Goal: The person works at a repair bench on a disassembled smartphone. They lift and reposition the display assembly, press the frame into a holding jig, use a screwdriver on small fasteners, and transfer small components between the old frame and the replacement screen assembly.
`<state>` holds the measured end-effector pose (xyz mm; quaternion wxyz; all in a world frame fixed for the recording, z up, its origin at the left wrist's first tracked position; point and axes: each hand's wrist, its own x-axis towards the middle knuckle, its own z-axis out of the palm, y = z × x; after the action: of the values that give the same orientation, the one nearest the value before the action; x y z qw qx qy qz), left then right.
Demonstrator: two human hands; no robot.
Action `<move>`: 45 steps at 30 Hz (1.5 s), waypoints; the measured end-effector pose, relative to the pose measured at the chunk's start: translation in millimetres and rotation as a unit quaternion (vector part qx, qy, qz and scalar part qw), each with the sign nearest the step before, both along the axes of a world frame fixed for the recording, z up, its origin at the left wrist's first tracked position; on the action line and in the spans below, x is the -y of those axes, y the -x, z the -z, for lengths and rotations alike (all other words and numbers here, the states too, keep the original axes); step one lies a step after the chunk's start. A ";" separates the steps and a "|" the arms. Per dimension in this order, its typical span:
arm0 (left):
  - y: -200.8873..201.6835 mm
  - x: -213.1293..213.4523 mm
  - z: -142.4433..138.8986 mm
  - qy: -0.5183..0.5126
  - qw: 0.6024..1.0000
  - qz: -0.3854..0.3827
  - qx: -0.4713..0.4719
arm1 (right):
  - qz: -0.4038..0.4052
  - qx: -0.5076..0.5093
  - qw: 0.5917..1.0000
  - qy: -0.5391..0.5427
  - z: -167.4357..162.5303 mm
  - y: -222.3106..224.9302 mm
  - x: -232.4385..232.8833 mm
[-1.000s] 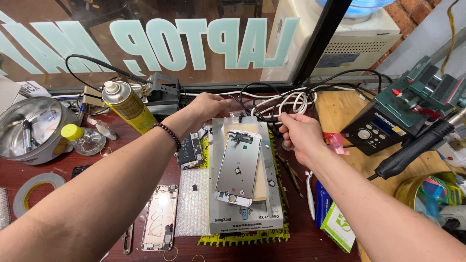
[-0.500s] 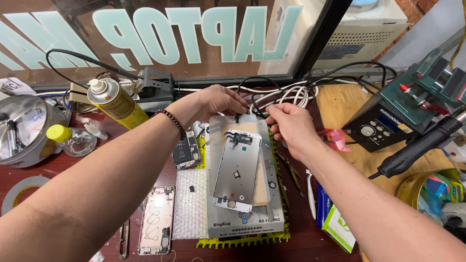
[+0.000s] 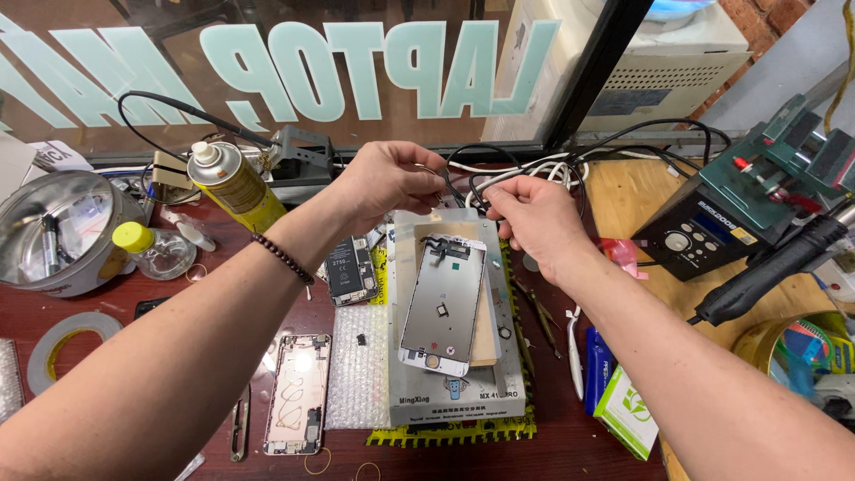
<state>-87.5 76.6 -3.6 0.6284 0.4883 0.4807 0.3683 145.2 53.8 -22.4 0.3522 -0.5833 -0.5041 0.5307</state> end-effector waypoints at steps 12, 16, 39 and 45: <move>-19.0 21.2 15.4 -0.097 0.987 0.031 -0.127 | -0.063 0.108 0.986 -0.112 0.8 -3.0 22.2; -22.6 27.8 16.7 -0.151 0.974 0.029 -0.169 | -0.066 0.115 0.985 -0.106 1.7 -5.1 25.6; -27.6 38.2 1.9 -0.087 0.982 -0.039 -0.164 | -0.020 0.193 0.967 0.165 106.7 -107.1 52.5; -34.0 48.7 -6.1 -0.073 0.975 -0.047 -0.203 | -0.060 0.149 0.975 0.153 93.0 -101.6 59.7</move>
<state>-53.5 27.9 2.5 0.4625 0.5740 0.5924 0.3251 246.8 -5.9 -115.4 0.1467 -0.6714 -0.4978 0.5290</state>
